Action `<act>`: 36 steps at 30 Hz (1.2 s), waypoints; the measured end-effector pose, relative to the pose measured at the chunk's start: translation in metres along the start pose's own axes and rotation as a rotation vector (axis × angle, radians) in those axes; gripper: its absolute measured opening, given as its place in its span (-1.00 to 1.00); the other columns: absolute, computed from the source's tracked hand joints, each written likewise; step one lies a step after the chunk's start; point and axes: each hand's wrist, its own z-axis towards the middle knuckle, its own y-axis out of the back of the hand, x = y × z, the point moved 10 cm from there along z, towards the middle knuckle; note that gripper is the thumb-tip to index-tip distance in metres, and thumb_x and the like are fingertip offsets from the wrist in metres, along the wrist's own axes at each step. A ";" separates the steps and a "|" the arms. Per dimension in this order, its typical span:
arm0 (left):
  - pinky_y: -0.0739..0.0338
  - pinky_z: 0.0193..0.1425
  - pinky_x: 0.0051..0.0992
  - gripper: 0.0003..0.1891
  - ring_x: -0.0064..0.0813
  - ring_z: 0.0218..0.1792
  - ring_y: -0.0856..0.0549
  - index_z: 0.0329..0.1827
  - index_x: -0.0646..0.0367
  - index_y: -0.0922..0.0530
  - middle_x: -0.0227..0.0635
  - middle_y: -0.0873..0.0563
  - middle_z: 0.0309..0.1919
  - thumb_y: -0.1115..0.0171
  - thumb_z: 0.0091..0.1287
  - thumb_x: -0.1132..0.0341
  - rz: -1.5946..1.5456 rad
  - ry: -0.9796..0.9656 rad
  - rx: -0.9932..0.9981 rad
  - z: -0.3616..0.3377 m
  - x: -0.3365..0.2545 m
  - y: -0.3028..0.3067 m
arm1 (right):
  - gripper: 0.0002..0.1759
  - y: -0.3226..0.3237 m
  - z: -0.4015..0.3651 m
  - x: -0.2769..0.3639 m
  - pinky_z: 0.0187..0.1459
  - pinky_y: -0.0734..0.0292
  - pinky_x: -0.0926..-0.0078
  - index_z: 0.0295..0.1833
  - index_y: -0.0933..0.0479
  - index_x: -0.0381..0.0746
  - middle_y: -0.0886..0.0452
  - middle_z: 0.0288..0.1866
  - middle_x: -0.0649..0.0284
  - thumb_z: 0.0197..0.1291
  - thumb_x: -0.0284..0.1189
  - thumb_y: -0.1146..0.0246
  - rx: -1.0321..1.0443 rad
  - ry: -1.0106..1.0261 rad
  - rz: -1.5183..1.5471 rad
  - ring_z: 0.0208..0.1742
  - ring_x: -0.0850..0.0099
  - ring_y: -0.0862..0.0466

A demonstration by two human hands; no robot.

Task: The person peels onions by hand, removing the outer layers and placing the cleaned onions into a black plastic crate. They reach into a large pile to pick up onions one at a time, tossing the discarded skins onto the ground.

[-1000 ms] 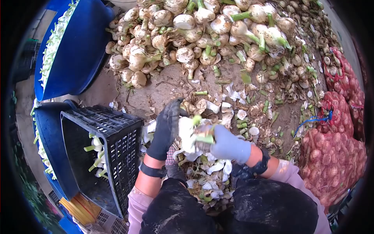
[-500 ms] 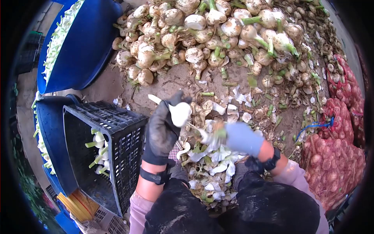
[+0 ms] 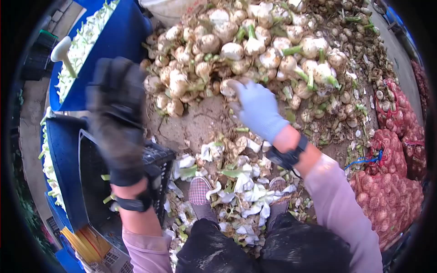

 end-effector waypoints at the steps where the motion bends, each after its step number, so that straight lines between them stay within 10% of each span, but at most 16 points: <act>1: -0.61 0.13 -0.28 -0.50 -0.19 0.19 -0.56 0.32 0.26 -0.34 -0.11 -0.51 0.22 0.04 0.47 0.08 0.329 -0.051 -0.051 -0.009 0.021 -0.001 | -0.53 -0.022 0.015 -0.004 -0.16 -0.55 0.16 0.14 -0.42 -0.08 -0.54 -0.09 0.08 0.05 -0.38 -0.26 0.085 -0.056 -0.140 -0.14 0.17 -0.62; 4: -0.61 0.03 -0.46 -0.55 -0.41 0.07 -0.61 0.28 0.22 -0.39 -0.22 -0.58 0.10 -0.16 0.39 0.24 0.561 0.501 0.080 -0.058 0.135 0.030 | -0.50 -0.066 0.023 -0.031 -0.03 -0.52 0.15 0.16 -0.44 -0.08 -0.52 -0.06 0.05 0.03 -0.52 -0.23 0.247 -0.216 0.151 -0.06 0.06 -0.58; 10: -0.52 0.19 -0.48 -0.36 -0.46 0.07 -0.59 0.36 0.30 -0.25 -0.22 -0.51 0.15 -0.32 0.22 0.51 0.217 0.649 -0.072 -0.140 0.216 0.059 | -0.53 -0.025 -0.076 0.037 -0.07 -0.56 0.22 0.14 -0.47 -0.09 -0.56 -0.07 0.04 0.06 -0.57 -0.20 0.152 -0.001 0.399 -0.07 0.14 -0.64; 13: -0.52 0.17 -0.50 -0.35 -0.47 0.05 -0.60 0.35 0.32 -0.26 -0.22 -0.51 0.16 -0.35 0.20 0.48 0.134 0.747 -0.118 -0.153 0.210 0.058 | -0.59 -0.057 -0.121 -0.002 -0.13 -0.55 0.53 0.11 -0.46 -0.39 -0.57 -0.03 0.19 0.12 -0.58 -0.31 0.345 -0.753 1.369 -0.11 0.53 -0.59; 15: -0.48 0.22 -0.46 -0.33 -0.43 0.10 -0.57 0.33 0.31 -0.31 -0.22 -0.50 0.18 -0.41 0.17 0.40 0.261 0.730 -0.050 -0.152 0.207 0.054 | -0.71 -0.049 -0.124 -0.006 -0.32 -0.54 0.64 -0.01 -0.51 -0.38 -0.60 -0.20 0.21 0.24 -0.43 -0.27 0.487 -0.681 1.326 -0.32 0.62 -0.59; 17: -0.40 0.30 -0.42 -0.35 -0.39 0.18 -0.52 0.28 0.29 -0.39 -0.24 -0.50 0.19 -0.46 0.13 0.36 0.895 0.361 0.484 -0.145 0.188 0.013 | -0.69 -0.059 -0.140 0.001 -0.52 -0.44 0.70 -0.16 -0.56 -0.33 -0.57 -0.45 0.32 0.31 -0.26 -0.23 0.744 -0.728 1.225 -0.52 0.66 -0.53; 27: -0.54 0.20 -0.41 -0.42 -0.43 0.10 -0.60 0.30 0.27 -0.38 -0.22 -0.50 0.22 -0.34 0.22 0.36 -0.082 0.815 0.065 -0.163 0.207 0.025 | -0.71 -0.044 -0.141 0.003 -0.59 -0.27 0.66 -0.22 -0.54 -0.31 -0.48 -0.60 0.41 0.39 -0.29 -0.09 0.535 -0.832 1.208 -0.64 0.67 -0.39; 36: -0.41 0.25 -0.47 -0.49 -0.49 0.17 -0.52 0.33 0.26 -0.38 -0.29 -0.52 0.21 -0.23 0.30 0.42 0.215 0.749 0.153 -0.167 0.207 0.031 | -0.62 -0.048 -0.142 0.000 -0.50 -0.39 0.58 -0.29 -0.61 -0.36 -0.61 -0.53 0.29 0.38 -0.25 -0.12 0.594 -0.704 1.080 -0.56 0.58 -0.50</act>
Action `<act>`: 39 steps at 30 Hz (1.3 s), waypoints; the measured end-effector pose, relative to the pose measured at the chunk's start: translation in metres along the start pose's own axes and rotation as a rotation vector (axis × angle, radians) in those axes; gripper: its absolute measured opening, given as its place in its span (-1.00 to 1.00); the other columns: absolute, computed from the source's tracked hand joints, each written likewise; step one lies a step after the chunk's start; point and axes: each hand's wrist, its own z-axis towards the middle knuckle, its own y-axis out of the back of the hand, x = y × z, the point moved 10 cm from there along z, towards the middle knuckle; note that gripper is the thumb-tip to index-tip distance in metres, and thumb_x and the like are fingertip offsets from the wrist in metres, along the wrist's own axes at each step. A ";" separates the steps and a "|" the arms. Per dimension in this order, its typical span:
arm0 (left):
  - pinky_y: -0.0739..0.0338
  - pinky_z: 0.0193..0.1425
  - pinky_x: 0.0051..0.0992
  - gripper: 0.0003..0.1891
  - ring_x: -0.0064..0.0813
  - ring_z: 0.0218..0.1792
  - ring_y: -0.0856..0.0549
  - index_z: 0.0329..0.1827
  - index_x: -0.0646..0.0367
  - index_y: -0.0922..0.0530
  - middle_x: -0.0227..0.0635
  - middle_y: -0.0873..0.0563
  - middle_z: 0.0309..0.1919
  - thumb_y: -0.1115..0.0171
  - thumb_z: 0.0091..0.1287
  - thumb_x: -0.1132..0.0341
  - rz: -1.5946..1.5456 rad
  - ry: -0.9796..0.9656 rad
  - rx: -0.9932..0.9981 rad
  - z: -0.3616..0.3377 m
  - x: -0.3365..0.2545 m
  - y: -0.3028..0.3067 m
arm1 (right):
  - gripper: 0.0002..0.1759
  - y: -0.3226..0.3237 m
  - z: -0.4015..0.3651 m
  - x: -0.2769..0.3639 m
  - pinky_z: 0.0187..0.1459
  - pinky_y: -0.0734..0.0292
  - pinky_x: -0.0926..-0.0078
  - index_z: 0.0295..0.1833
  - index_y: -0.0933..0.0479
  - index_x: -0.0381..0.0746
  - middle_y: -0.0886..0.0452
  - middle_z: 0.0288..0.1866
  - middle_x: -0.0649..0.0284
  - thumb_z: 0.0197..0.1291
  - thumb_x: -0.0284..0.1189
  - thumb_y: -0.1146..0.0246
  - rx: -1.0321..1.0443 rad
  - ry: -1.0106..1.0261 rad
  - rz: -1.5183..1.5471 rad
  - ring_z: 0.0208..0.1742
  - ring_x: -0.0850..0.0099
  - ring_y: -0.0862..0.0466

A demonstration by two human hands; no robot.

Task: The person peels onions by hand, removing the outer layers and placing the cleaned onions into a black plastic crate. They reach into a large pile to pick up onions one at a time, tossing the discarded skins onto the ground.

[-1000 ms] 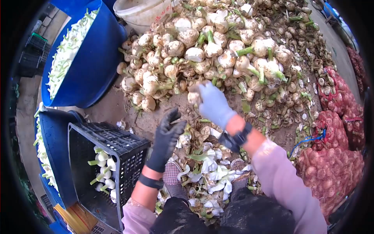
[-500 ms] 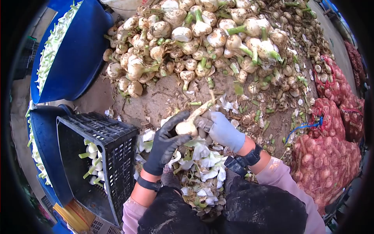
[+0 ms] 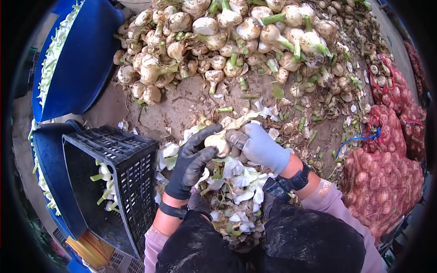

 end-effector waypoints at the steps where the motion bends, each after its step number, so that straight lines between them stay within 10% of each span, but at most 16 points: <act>1: -0.41 0.25 -0.47 -0.49 -0.49 0.17 -0.52 0.33 0.26 -0.38 -0.29 -0.52 0.21 -0.23 0.30 0.42 -0.003 0.001 -0.004 -0.001 -0.001 -0.001 | -0.62 -0.003 -0.003 -0.004 -0.52 -0.39 0.56 -0.32 -0.61 -0.36 -0.61 -0.56 0.27 0.37 -0.25 -0.13 0.008 -0.078 0.044 -0.58 0.57 -0.50; 9: -0.56 -0.04 -0.54 -0.52 -0.53 -0.12 -0.66 0.31 0.28 -0.38 -0.33 -0.63 0.01 -0.14 0.36 0.29 -0.151 -0.005 0.020 0.002 -0.009 -0.007 | -0.62 -0.006 -0.010 -0.004 -0.53 -0.42 0.45 -0.40 -0.58 -0.37 -0.56 -0.64 0.13 0.33 -0.28 -0.13 -0.055 -0.111 0.019 -0.60 0.53 -0.53; 13: -0.56 -0.40 -0.63 -0.55 -0.63 -0.42 -0.65 0.31 0.16 -0.39 -0.45 -0.65 -0.23 0.02 0.46 0.11 -0.397 0.100 0.022 0.011 0.003 -0.010 | -0.70 -0.001 -0.021 0.028 -0.58 -0.40 0.35 -0.41 -0.56 -0.34 -0.56 -0.61 0.08 0.27 -0.35 -0.15 -0.339 0.611 -0.421 -0.67 0.30 -0.53; 15: -0.55 -0.39 -0.63 -0.52 -0.66 -0.43 -0.62 0.32 0.06 -0.39 -0.48 -0.63 -0.26 0.12 0.49 -0.01 -0.632 0.094 0.412 0.013 0.006 -0.028 | -0.75 -0.010 -0.031 0.056 -0.44 -0.49 0.24 -0.34 -0.59 -0.34 -0.59 -0.52 -0.05 0.24 -0.37 -0.17 -0.375 0.570 -0.775 -0.55 0.12 -0.60; 17: -0.59 -0.27 -0.55 -0.38 -0.53 -0.35 -0.65 0.41 0.14 -0.27 -0.33 -0.64 -0.03 0.17 0.48 -0.12 -0.377 0.022 -0.140 0.023 0.016 0.000 | -0.79 -0.008 -0.026 0.034 -0.38 -0.51 0.23 -0.20 -0.64 -0.23 -0.65 -0.41 0.03 0.19 -0.34 -0.21 -0.426 0.483 -1.004 -0.40 0.13 -0.65; 20: -0.51 0.12 -0.48 -0.30 -0.48 0.08 -0.57 0.51 0.16 0.00 -0.24 -0.55 0.12 -0.13 0.41 0.19 0.251 0.139 0.011 -0.003 -0.006 -0.006 | -0.83 0.001 -0.012 0.025 -0.45 -0.49 0.26 -0.15 -0.65 -0.18 -0.63 -0.46 0.08 0.18 -0.40 -0.24 -0.270 0.416 -0.289 -0.44 0.17 -0.64; 23: -0.39 0.29 -0.43 -0.18 -0.45 0.31 -0.36 0.51 0.17 0.02 -0.15 -0.41 0.26 -0.28 0.27 0.42 0.568 -0.332 -0.049 -0.001 -0.012 -0.002 | -0.83 -0.010 -0.020 0.033 -0.47 -0.46 0.30 -0.15 -0.65 -0.17 -0.61 -0.50 0.12 0.12 -0.43 -0.29 -0.246 0.771 -0.717 -0.48 0.20 -0.62; 24: -0.33 0.35 -0.42 -0.13 -0.44 0.38 -0.25 0.52 0.17 0.03 -0.14 -0.27 0.36 -0.31 0.20 0.51 0.379 -0.226 -0.049 -0.001 0.002 0.006 | -0.80 -0.001 -0.001 0.002 -0.45 -0.46 0.34 -0.17 -0.65 -0.15 -0.60 -0.52 0.16 0.03 -0.42 -0.33 -0.205 0.427 -0.549 -0.48 0.20 -0.61; 27: -0.47 0.13 -0.56 -0.36 -0.50 0.06 -0.55 0.48 0.17 -0.12 -0.29 -0.57 0.06 -0.13 0.33 0.46 0.593 0.082 -0.202 -0.013 0.023 0.032 | -0.86 -0.030 -0.020 0.025 -0.41 -0.48 0.42 -0.22 -0.63 -0.24 -0.63 -0.46 0.16 0.13 -0.43 -0.30 -0.112 0.639 -1.138 -0.44 0.26 -0.61; 29: -0.50 -0.03 -0.63 -0.51 -0.62 -0.15 -0.59 0.36 0.21 -0.31 -0.38 -0.65 -0.10 -0.09 0.36 0.40 0.908 -0.189 -0.181 -0.001 0.004 0.042 | -0.88 -0.029 -0.012 -0.012 -0.42 -0.46 0.47 -0.26 -0.62 -0.25 -0.62 -0.48 0.18 0.12 -0.44 -0.28 0.067 0.173 -0.102 -0.48 0.34 -0.59; 31: -0.52 -0.06 -0.63 -0.59 -0.66 -0.14 -0.58 0.25 0.24 -0.42 -0.40 -0.64 -0.07 -0.13 0.35 0.37 0.887 -0.483 -0.185 0.001 -0.024 0.035 | -0.90 -0.039 -0.025 0.002 -0.37 -0.49 0.50 -0.29 -0.63 -0.24 -0.60 -0.52 0.20 0.08 -0.46 -0.27 -0.032 0.151 0.135 -0.51 0.32 -0.58; 33: -0.51 0.03 -0.59 -0.57 -0.61 -0.07 -0.58 0.25 0.25 -0.42 -0.38 -0.61 -0.01 -0.19 0.30 0.42 0.188 -0.165 -0.217 0.003 -0.018 0.030 | -0.87 -0.048 -0.041 0.021 -0.26 -0.53 0.41 -0.22 -0.61 -0.26 -0.61 -0.47 0.15 0.08 -0.54 -0.25 -0.082 0.823 -0.998 -0.44 0.26 -0.62; 34: -0.48 0.13 -0.55 -0.50 -0.57 0.00 -0.57 0.23 0.25 -0.43 -0.37 -0.59 0.04 -0.33 0.20 0.45 0.266 -0.167 -0.172 0.003 -0.026 0.014 | -0.78 -0.053 -0.028 -0.004 -0.21 -0.53 0.33 -0.14 -0.57 -0.28 -0.60 -0.38 0.11 0.04 -0.58 -0.24 0.236 0.500 -1.325 -0.35 0.21 -0.63; 35: -0.45 0.20 -0.52 -0.39 -0.55 0.04 -0.56 0.23 0.24 -0.43 -0.36 -0.58 0.05 -0.44 0.07 0.46 0.488 -0.226 -0.180 0.000 -0.041 0.004 | -0.78 -0.054 -0.026 -0.003 -0.21 -0.53 0.33 -0.14 -0.57 -0.28 -0.60 -0.38 0.11 0.04 -0.58 -0.24 0.227 0.493 -1.325 -0.35 0.21 -0.63; 37: -0.44 0.22 -0.52 -0.33 -0.55 0.11 -0.53 0.23 0.25 -0.43 -0.35 -0.57 0.09 -0.49 0.00 0.42 0.452 -0.127 -0.135 0.000 -0.029 0.009 | -0.72 -0.014 -0.020 0.018 -0.21 -0.49 0.30 -0.12 -0.55 -0.24 -0.59 -0.28 0.07 -0.03 -0.58 -0.25 -0.143 0.417 -0.306 -0.27 0.23 -0.63; 39: -0.44 0.22 -0.52 -0.30 -0.54 0.13 -0.52 0.25 0.26 -0.42 -0.34 -0.56 0.11 -0.50 -0.02 0.42 0.369 -0.085 -0.063 -0.005 -0.022 0.004 | -0.71 -0.008 -0.008 0.032 -0.20 -0.46 0.29 -0.12 -0.54 -0.20 -0.57 -0.28 0.07 -0.05 -0.55 -0.25 -0.128 0.524 -0.598 -0.25 0.18 -0.61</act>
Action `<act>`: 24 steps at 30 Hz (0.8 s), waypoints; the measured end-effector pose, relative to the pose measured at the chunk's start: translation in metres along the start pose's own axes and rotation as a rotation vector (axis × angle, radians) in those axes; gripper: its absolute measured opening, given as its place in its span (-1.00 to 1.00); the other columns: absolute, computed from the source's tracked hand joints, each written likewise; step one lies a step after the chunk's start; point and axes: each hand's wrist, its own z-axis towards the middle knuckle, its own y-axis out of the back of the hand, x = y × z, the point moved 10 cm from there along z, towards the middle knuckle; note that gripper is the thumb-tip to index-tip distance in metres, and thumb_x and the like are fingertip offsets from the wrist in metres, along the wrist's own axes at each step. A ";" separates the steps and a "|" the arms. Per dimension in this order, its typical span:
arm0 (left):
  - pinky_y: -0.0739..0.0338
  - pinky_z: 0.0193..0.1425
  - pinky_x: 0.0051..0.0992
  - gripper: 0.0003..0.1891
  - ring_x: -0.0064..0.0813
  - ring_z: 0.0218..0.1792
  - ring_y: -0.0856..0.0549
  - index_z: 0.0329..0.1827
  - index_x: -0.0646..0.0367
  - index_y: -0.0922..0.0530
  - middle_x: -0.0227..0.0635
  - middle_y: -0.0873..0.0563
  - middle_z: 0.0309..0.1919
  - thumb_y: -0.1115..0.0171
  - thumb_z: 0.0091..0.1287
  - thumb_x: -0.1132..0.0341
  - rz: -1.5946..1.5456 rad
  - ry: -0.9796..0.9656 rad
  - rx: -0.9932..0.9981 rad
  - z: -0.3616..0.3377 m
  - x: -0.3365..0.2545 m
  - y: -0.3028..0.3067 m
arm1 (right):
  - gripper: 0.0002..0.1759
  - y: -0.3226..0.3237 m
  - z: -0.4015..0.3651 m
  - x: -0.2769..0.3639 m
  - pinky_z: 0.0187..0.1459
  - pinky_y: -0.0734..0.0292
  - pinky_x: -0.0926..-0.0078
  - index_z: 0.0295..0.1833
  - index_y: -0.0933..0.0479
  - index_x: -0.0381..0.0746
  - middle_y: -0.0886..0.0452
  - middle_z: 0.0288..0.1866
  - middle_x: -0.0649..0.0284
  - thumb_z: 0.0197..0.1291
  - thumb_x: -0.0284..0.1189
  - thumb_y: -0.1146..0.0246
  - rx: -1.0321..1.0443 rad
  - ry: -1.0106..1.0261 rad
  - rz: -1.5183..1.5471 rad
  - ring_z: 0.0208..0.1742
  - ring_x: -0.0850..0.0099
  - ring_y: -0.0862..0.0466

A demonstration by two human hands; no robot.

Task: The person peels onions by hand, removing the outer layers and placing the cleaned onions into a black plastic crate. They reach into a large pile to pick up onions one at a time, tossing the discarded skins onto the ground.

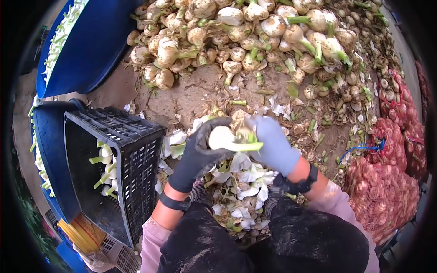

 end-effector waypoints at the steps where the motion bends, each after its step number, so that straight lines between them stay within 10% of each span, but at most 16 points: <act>1: -0.44 0.23 -0.52 -0.28 -0.54 0.15 -0.52 0.26 0.26 -0.41 -0.33 -0.56 0.13 -0.50 -0.04 0.43 -0.086 0.029 0.065 -0.001 0.003 -0.009 | -0.69 0.010 0.006 -0.003 -0.19 -0.45 0.22 -0.12 -0.52 -0.21 -0.53 -0.31 0.07 -0.08 -0.53 -0.23 -0.064 0.046 -0.200 -0.25 0.11 -0.58; 8: -0.40 0.29 -0.42 -0.16 -0.42 0.23 -0.48 0.38 0.27 -0.29 -0.24 -0.44 0.28 -0.50 -0.02 0.40 -0.237 0.120 0.069 0.003 0.007 -0.019 | -0.67 0.023 0.019 -0.042 -0.06 -0.49 0.16 -0.02 -0.48 -0.28 -0.60 -0.14 0.03 0.04 -0.56 -0.17 -0.191 -0.138 -0.428 -0.13 0.09 -0.61; 11: -0.57 0.02 -0.51 -0.20 -0.45 0.06 -0.59 0.40 0.26 -0.23 -0.22 -0.45 0.23 -0.44 0.06 0.45 -0.194 0.030 0.078 0.000 0.012 -0.019 | -0.61 0.004 0.007 -0.044 0.04 -0.49 0.43 0.13 -0.50 -0.32 -0.65 0.00 0.12 0.15 -0.53 -0.22 0.020 -0.171 0.635 -0.07 0.36 -0.65; 16: -0.58 -0.26 -0.58 -0.45 -0.54 -0.16 -0.66 0.28 0.25 -0.35 -0.26 -0.58 0.05 -0.34 0.23 0.40 -0.171 -0.009 -0.267 0.003 0.021 -0.003 | -0.60 -0.002 -0.004 -0.032 0.03 -0.49 0.47 0.10 -0.53 -0.27 -0.66 -0.06 0.19 0.10 -0.47 -0.32 0.012 -0.230 0.577 -0.06 0.45 -0.63; 18: -0.54 0.00 -0.54 -0.72 -0.57 -0.14 -0.64 0.05 0.30 -0.55 -0.34 -0.69 -0.18 -0.25 0.31 0.40 -0.140 0.050 -0.308 -0.001 0.020 0.011 | -0.60 0.015 -0.001 0.001 -0.04 -0.51 0.53 0.08 -0.52 -0.28 -0.66 -0.09 0.20 0.09 -0.46 -0.34 -0.054 0.044 0.202 -0.10 0.52 -0.62; 22: -0.54 0.06 -0.49 -0.73 -0.49 -0.08 -0.66 0.07 0.33 -0.54 -0.27 -0.69 -0.09 -0.15 0.37 0.39 -0.411 0.068 -0.232 -0.003 0.020 0.008 | -0.71 0.022 -0.015 -0.009 -0.14 -0.55 0.49 0.00 -0.55 -0.30 -0.63 -0.17 0.20 0.16 -0.44 -0.29 -0.133 -0.252 0.786 -0.17 0.42 -0.63; 24: -0.53 0.09 -0.47 -0.72 -0.46 -0.05 -0.66 0.08 0.34 -0.53 -0.25 -0.69 -0.06 -0.11 0.40 0.37 -0.578 0.043 -0.161 -0.003 0.018 0.005 | -0.80 0.054 -0.018 0.010 -0.13 -0.53 0.46 -0.07 -0.50 -0.34 -0.61 -0.18 0.26 0.29 -0.44 -0.16 -0.210 0.006 0.478 -0.18 0.49 -0.59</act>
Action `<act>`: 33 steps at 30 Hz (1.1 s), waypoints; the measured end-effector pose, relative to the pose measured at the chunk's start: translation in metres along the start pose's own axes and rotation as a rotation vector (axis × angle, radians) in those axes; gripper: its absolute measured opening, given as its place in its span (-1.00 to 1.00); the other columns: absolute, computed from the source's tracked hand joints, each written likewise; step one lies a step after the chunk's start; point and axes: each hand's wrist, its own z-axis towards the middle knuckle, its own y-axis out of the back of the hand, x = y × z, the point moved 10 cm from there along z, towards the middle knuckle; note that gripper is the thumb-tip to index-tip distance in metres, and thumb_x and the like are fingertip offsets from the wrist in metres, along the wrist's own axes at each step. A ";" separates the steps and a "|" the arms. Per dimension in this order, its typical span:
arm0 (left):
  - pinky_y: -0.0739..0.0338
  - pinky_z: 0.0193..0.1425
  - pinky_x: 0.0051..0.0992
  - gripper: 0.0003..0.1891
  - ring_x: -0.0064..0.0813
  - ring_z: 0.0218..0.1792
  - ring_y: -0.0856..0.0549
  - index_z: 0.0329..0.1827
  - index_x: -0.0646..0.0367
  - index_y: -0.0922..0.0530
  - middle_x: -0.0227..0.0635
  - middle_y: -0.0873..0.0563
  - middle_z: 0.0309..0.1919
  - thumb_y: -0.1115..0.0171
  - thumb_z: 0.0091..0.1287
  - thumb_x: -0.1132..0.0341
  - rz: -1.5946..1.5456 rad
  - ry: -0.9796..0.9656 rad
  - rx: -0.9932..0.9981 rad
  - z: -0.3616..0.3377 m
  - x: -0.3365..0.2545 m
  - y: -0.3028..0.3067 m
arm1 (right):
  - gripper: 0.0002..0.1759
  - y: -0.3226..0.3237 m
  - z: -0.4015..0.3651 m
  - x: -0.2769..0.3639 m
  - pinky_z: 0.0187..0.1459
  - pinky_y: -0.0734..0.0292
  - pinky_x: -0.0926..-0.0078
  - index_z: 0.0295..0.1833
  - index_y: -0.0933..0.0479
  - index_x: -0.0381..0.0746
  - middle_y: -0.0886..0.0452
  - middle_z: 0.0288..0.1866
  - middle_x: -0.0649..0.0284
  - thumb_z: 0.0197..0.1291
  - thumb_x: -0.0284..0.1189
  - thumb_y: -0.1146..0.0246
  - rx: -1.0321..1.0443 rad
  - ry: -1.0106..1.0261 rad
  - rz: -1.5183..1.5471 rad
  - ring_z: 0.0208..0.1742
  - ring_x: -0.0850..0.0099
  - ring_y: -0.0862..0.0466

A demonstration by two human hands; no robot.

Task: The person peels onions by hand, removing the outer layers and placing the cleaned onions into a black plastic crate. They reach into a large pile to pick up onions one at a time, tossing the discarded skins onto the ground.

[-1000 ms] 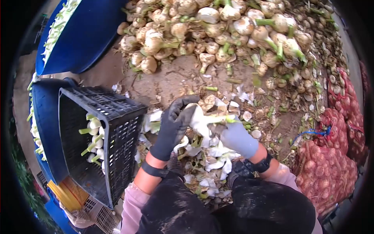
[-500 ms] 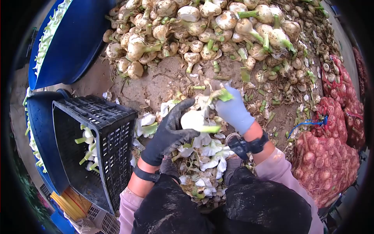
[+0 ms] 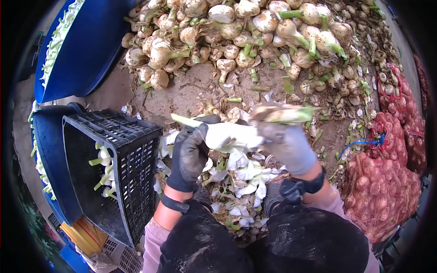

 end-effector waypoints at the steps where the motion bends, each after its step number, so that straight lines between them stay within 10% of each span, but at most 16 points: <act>1: -0.53 0.11 -0.45 -0.71 -0.43 -0.03 -0.66 0.08 0.35 -0.53 -0.23 -0.68 -0.06 -0.08 0.41 0.35 -0.094 -0.001 -0.032 0.000 -0.001 0.004 | -0.80 0.012 -0.003 0.001 -0.13 -0.53 0.46 -0.08 -0.49 -0.32 -0.60 -0.16 0.23 0.27 -0.43 -0.18 -0.023 -0.053 0.060 -0.18 0.48 -0.58; 6: -0.58 0.16 -0.35 -0.69 -0.34 0.00 -0.66 0.13 0.39 -0.48 -0.17 -0.65 -0.01 -0.01 0.43 0.38 -0.339 0.024 0.032 0.009 0.000 0.008 | -0.72 0.024 -0.016 0.036 -0.19 -0.49 0.61 -0.10 -0.44 -0.27 -0.54 -0.17 0.11 0.19 -0.34 -0.30 -0.097 -0.187 0.711 -0.17 0.53 -0.55; 8: -0.64 0.11 -0.33 -0.66 -0.31 0.03 -0.67 0.19 0.39 -0.42 -0.14 -0.65 0.01 0.01 0.42 0.40 -0.179 -0.090 -0.060 0.018 -0.005 0.036 | -0.63 0.023 -0.009 0.061 -0.22 -0.54 0.53 -0.09 -0.45 -0.27 -0.56 -0.19 0.07 0.13 -0.29 -0.39 0.168 0.079 1.131 -0.20 0.49 -0.59; 10: -0.67 0.05 -0.36 -0.67 -0.32 0.03 -0.67 0.18 0.37 -0.44 -0.14 -0.65 0.01 0.01 0.44 0.37 -0.368 -0.057 -0.085 0.017 -0.003 0.049 | -0.48 0.032 -0.001 0.059 -0.22 -0.57 0.43 -0.01 -0.47 -0.29 -0.58 -0.18 0.05 0.05 -0.18 -0.44 0.225 0.095 1.004 -0.21 0.37 -0.63; 14: -0.66 0.00 -0.40 -0.72 -0.38 -0.03 -0.70 0.10 0.30 -0.53 -0.16 -0.67 -0.02 0.04 0.48 0.35 -0.187 -0.001 -0.277 0.018 -0.020 0.043 | -0.45 -0.017 0.011 -0.011 -0.10 -0.56 0.42 0.13 -0.49 -0.29 -0.60 -0.04 0.05 0.06 -0.24 -0.41 0.298 -0.111 -0.692 -0.12 0.23 -0.64; 17: -0.63 -0.04 -0.50 -0.73 -0.51 -0.14 -0.71 -0.01 0.31 -0.57 -0.26 -0.70 -0.13 -0.08 0.44 0.27 0.081 -0.175 -0.152 0.020 -0.051 0.016 | -0.55 -0.040 0.027 -0.024 -0.08 -0.55 0.45 0.08 -0.52 -0.31 -0.62 -0.03 0.02 0.10 -0.34 -0.37 0.149 0.001 -0.568 -0.11 0.25 -0.66; 20: -0.61 -0.03 -0.51 -0.77 -0.46 -0.17 -0.71 -0.03 0.34 -0.54 -0.23 -0.69 -0.15 -0.12 0.40 0.34 0.339 -0.202 -0.250 0.017 -0.063 0.012 | -0.64 -0.081 0.034 -0.054 -0.08 -0.55 0.44 0.02 -0.57 -0.30 -0.67 -0.13 0.00 0.10 -0.40 -0.33 0.351 -0.297 0.157 -0.14 0.26 -0.68; 24: -0.74 -0.27 -0.41 -0.74 -0.33 -0.17 -0.73 0.01 0.31 -0.50 -0.17 -0.68 -0.15 -0.13 0.40 0.29 0.337 -0.296 -0.349 0.027 -0.075 0.054 | -0.83 -0.123 0.001 0.061 -0.21 -0.52 0.45 -0.13 -0.58 -0.25 -0.66 -0.29 0.19 0.32 -0.40 -0.16 0.751 0.119 0.282 -0.32 0.35 -0.62; 26: -0.73 -0.09 -0.35 -0.67 -0.27 -0.09 -0.71 0.10 0.29 -0.45 -0.11 -0.65 -0.03 -0.14 0.40 0.25 0.148 -0.462 -0.342 0.021 -0.126 0.039 | -0.87 -0.147 -0.009 0.044 -0.22 -0.53 0.43 -0.18 -0.59 -0.18 -0.66 -0.31 0.20 0.28 -0.41 -0.16 0.920 -0.013 0.195 -0.29 0.33 -0.66; 28: -0.59 0.19 -0.22 -0.61 -0.24 0.05 -0.65 0.13 0.37 -0.41 -0.07 -0.59 0.04 -0.02 0.46 0.18 -0.124 -0.655 -0.274 0.019 -0.208 0.031 | -0.88 -0.124 0.028 -0.021 -0.27 -0.53 0.40 -0.20 -0.59 -0.14 -0.63 -0.36 0.16 0.17 -0.41 -0.18 0.629 0.068 -0.959 -0.28 0.33 -0.67; 29: -0.59 0.20 -0.23 -0.51 -0.24 0.10 -0.61 0.21 0.41 -0.36 0.04 -0.56 0.11 0.06 0.48 0.10 -0.441 -0.585 0.265 0.028 -0.250 0.031 | -0.86 -0.113 0.046 -0.027 -0.24 -0.53 0.33 -0.20 -0.58 -0.14 -0.62 -0.38 0.16 0.11 -0.42 -0.21 0.581 0.097 -1.006 -0.28 0.31 -0.67; 33: -0.66 0.05 -0.34 -0.48 -0.20 -0.02 -0.68 0.29 0.34 -0.34 0.10 -0.52 0.16 0.10 0.49 0.07 -0.167 -0.751 0.074 0.003 -0.288 -0.017 | -0.85 -0.073 0.112 -0.037 -0.18 -0.47 0.32 -0.21 -0.59 -0.06 -0.61 -0.22 0.18 0.05 -0.43 -0.21 0.328 0.129 -1.297 -0.17 0.28 -0.61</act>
